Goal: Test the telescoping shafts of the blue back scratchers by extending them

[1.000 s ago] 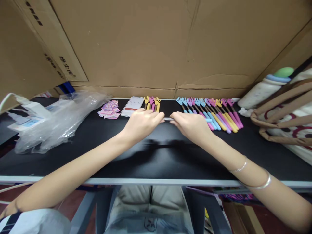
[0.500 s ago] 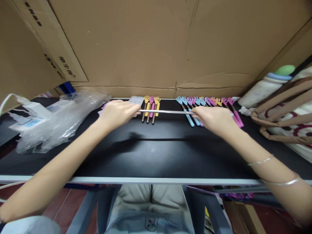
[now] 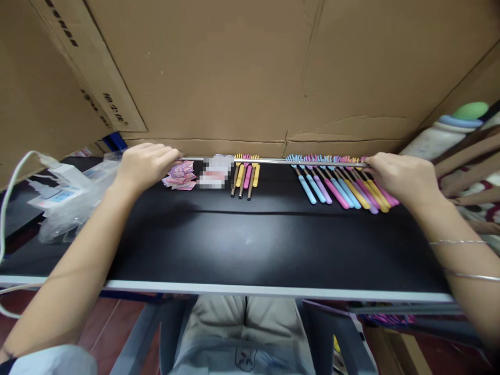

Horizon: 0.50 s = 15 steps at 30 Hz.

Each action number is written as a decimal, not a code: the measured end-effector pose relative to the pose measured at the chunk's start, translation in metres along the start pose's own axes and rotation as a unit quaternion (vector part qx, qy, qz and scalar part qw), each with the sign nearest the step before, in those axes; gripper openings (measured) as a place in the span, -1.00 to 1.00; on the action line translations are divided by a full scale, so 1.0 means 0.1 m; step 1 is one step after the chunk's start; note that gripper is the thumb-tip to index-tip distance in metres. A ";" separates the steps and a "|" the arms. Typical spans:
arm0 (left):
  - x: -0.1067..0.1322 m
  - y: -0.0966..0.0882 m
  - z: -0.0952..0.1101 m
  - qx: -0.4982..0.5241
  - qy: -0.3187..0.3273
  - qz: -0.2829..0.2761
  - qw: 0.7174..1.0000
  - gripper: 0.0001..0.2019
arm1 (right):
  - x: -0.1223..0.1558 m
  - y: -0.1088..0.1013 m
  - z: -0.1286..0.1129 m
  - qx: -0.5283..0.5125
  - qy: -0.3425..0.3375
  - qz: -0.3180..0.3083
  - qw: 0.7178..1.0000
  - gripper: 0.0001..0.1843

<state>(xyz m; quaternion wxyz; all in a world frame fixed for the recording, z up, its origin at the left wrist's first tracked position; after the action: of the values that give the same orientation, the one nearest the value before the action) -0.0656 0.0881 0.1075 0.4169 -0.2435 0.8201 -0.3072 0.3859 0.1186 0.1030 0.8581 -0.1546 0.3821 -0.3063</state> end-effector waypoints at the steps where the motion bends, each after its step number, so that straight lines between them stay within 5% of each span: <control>1: 0.01 0.01 -0.03 -0.009 0.001 0.002 1.000 -0.68 | 0.02 0.03 0.04 0.002 0.006 -0.003 1.000 -0.60; 15: 0.28 -0.11 -0.48 0.007 -0.055 0.063 0.996 -0.79 | 0.27 0.19 0.53 0.007 0.135 -0.123 0.983 -0.61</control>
<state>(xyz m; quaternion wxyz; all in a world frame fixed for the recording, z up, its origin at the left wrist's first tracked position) -0.1189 0.0765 0.1230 0.4816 -0.2053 0.8074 -0.2721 0.4475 0.1177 0.1137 0.7553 -0.1517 0.4708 -0.4300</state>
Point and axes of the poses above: each hand's wrist, its own x-axis away from the middle knuckle, its own y-axis out of the palm, z = x × y, the point moved 9 cm from there along -x, towards the middle knuckle, and after that the axes turned 8 degrees about x, right-handed, at the moved point
